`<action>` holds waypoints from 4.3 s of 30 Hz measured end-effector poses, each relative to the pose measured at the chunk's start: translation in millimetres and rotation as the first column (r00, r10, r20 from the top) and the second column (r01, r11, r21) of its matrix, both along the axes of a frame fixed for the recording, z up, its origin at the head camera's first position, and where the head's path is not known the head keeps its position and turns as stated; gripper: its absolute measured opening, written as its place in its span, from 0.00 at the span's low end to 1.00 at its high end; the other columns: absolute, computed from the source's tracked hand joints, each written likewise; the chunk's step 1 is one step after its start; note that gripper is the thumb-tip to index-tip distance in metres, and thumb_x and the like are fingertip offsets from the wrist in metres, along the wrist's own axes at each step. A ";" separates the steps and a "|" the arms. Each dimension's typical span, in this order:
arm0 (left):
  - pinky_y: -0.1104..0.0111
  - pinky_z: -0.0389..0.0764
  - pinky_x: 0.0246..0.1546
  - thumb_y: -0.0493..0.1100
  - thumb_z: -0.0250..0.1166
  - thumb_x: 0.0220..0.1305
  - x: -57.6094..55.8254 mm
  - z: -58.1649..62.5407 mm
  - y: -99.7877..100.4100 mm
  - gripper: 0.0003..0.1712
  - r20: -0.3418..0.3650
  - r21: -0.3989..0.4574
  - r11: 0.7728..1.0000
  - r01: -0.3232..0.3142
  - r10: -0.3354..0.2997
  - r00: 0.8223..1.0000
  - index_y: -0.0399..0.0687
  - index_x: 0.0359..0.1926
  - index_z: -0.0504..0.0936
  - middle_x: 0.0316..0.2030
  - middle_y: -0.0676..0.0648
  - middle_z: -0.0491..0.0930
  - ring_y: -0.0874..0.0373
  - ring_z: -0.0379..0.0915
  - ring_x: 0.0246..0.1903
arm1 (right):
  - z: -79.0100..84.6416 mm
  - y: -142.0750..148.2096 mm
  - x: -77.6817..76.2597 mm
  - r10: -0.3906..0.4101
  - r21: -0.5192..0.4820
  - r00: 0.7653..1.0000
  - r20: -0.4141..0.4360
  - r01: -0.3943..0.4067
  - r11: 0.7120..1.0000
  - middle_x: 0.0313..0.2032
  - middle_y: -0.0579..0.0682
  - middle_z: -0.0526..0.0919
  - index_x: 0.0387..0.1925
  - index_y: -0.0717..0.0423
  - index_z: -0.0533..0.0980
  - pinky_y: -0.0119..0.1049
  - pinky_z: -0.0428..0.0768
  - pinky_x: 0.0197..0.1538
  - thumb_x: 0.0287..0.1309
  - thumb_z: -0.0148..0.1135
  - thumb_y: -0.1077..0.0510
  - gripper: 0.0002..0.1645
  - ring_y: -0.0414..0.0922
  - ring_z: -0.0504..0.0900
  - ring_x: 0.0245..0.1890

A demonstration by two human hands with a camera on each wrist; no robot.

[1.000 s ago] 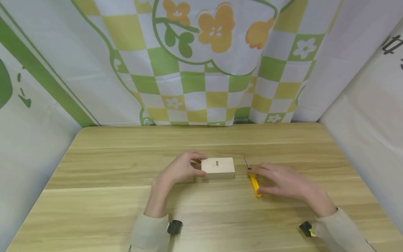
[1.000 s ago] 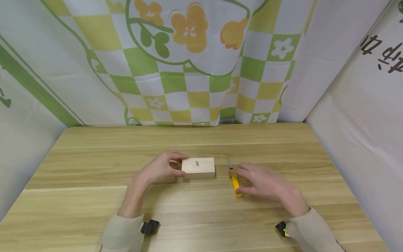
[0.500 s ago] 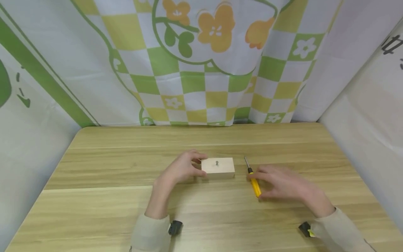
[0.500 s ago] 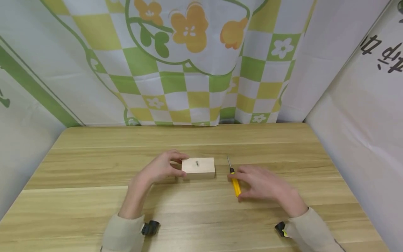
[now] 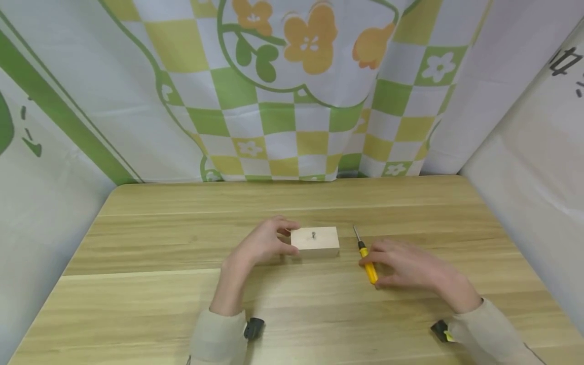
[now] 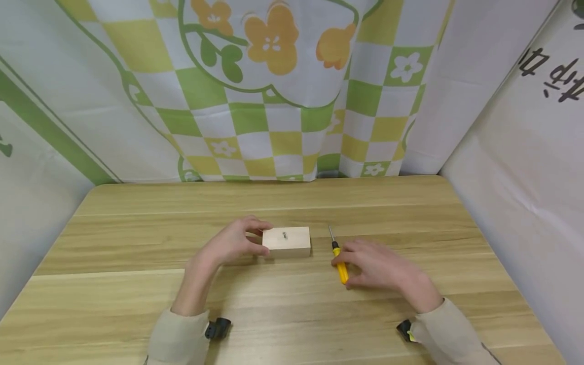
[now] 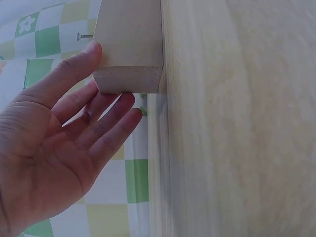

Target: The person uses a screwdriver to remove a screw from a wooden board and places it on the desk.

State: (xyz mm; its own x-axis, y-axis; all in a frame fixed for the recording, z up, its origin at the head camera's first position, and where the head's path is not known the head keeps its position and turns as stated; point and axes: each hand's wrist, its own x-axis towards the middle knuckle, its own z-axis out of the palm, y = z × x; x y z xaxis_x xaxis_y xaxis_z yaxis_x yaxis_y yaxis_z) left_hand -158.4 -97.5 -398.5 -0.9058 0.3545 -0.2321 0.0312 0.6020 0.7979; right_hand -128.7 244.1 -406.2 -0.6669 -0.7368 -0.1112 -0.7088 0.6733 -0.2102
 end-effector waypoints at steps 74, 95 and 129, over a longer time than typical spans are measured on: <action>0.59 0.79 0.57 0.42 0.79 0.49 -5.1 -4.2 -3.2 0.33 -0.050 0.007 1.000 0.022 -0.021 0.998 0.49 0.60 0.81 0.57 0.51 0.79 0.53 0.78 0.55 | 82.4 -101.2 -37.5 -0.018 -0.590 0.866 -0.500 -0.326 0.738 0.38 0.51 0.88 0.50 0.59 0.81 0.36 0.86 0.35 0.44 0.79 0.62 0.28 0.42 0.86 0.32; 0.59 0.79 0.57 0.42 0.79 0.49 -4.4 -4.3 -2.6 0.34 -0.042 0.025 1.000 0.019 -0.018 0.999 0.47 0.60 0.81 0.57 0.49 0.81 0.53 0.78 0.54 | 66.8 -114.8 -48.8 -0.008 -0.602 0.895 -0.446 -0.294 0.742 0.36 0.51 0.88 0.52 0.61 0.80 0.33 0.86 0.34 0.49 0.76 0.61 0.26 0.41 0.86 0.31; 0.58 0.79 0.58 0.42 0.77 0.52 -4.8 -0.4 -5.3 0.34 -0.038 0.007 0.999 0.044 -0.044 0.998 0.47 0.62 0.79 0.59 0.48 0.79 0.51 0.77 0.56 | 79.1 -112.5 -53.8 0.073 -0.614 0.950 -0.304 -0.254 0.747 0.36 0.50 0.86 0.51 0.61 0.76 0.29 0.85 0.35 0.53 0.71 0.68 0.23 0.41 0.87 0.32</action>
